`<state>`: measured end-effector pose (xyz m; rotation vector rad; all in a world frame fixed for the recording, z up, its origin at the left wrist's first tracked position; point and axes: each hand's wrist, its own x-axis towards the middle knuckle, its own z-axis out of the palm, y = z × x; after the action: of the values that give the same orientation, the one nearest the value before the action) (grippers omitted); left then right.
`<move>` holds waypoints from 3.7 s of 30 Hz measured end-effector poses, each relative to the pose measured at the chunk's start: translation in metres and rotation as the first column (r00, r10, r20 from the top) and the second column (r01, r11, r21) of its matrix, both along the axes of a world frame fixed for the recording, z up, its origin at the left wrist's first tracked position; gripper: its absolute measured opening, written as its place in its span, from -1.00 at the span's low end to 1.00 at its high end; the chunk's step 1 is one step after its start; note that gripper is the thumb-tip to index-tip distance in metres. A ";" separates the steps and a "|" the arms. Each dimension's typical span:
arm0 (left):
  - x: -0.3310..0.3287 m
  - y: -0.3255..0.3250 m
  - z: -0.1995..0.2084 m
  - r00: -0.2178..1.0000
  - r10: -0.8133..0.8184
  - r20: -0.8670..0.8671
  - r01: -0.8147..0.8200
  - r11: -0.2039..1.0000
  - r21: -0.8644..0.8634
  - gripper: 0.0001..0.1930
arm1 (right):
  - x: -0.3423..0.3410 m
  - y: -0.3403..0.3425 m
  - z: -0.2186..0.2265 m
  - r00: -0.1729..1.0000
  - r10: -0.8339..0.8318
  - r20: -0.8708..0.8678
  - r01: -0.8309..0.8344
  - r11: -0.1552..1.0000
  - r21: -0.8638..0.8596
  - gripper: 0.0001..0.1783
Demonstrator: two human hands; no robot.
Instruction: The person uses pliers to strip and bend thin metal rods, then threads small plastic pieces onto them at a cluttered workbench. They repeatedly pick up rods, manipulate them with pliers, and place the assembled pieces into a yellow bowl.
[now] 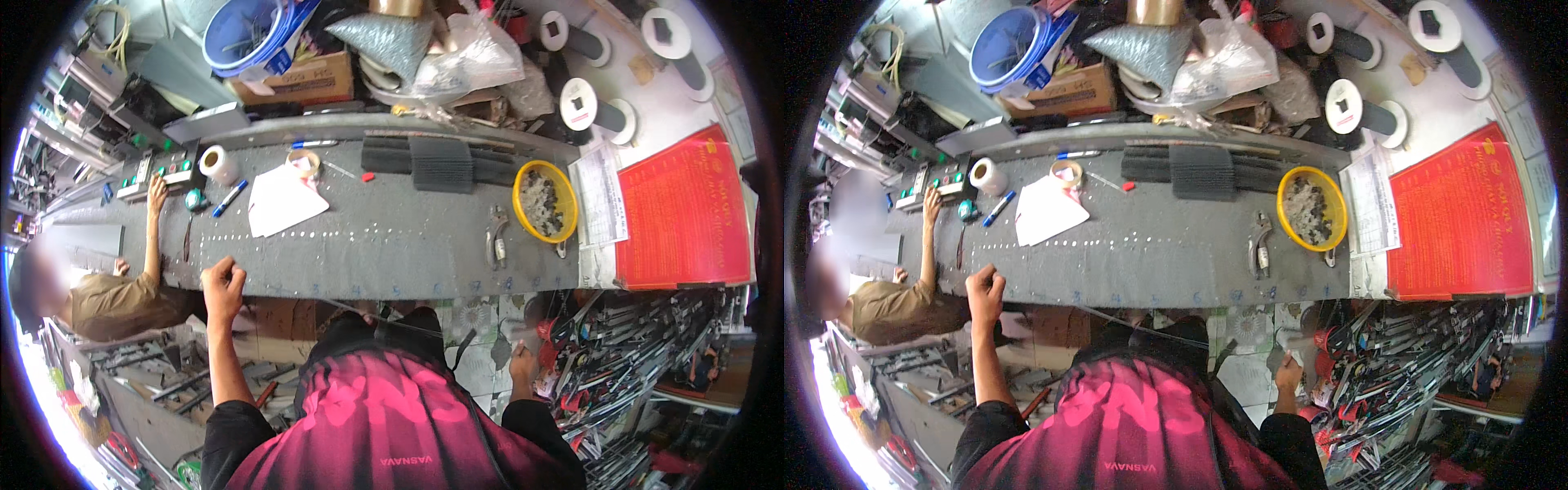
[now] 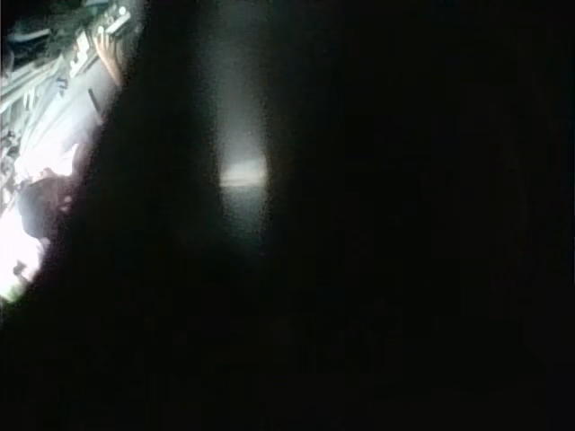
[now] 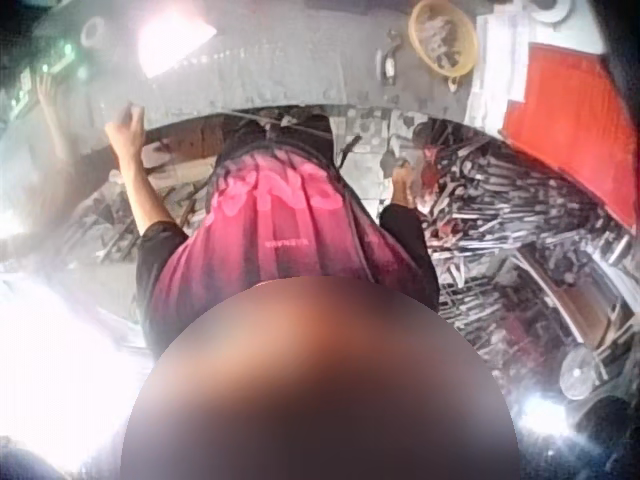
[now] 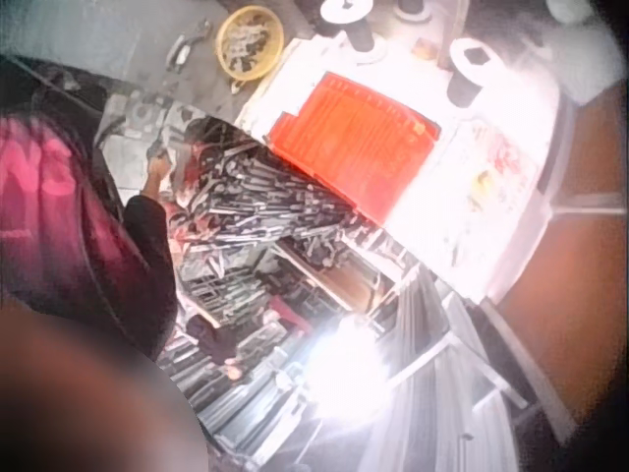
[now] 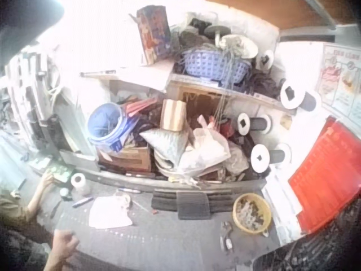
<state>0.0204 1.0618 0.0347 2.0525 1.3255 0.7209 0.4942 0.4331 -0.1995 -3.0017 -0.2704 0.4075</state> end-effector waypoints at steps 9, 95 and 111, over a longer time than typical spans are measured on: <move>-0.027 -0.030 -0.039 0.991 0.076 -0.114 -0.077 0.997 0.000 -0.71 | -0.049 -0.096 -0.084 0.439 -0.396 -0.806 0.522 0.843 -0.129 -0.37; -0.205 0.053 -0.140 0.823 0.457 -0.337 -0.458 0.885 0.081 -0.60 | 0.256 0.016 0.118 0.726 -0.145 -0.672 0.646 -0.191 0.739 -0.81; -0.145 0.008 -0.133 0.805 0.386 -0.451 -0.495 0.856 -0.150 -0.67 | 0.319 -0.023 0.030 0.665 -0.206 -0.718 0.722 -0.068 0.688 -0.75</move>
<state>-0.1244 1.0699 -0.0985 1.7402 2.0696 0.2731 0.8131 0.4105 -0.1699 -1.3564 0.4798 0.4678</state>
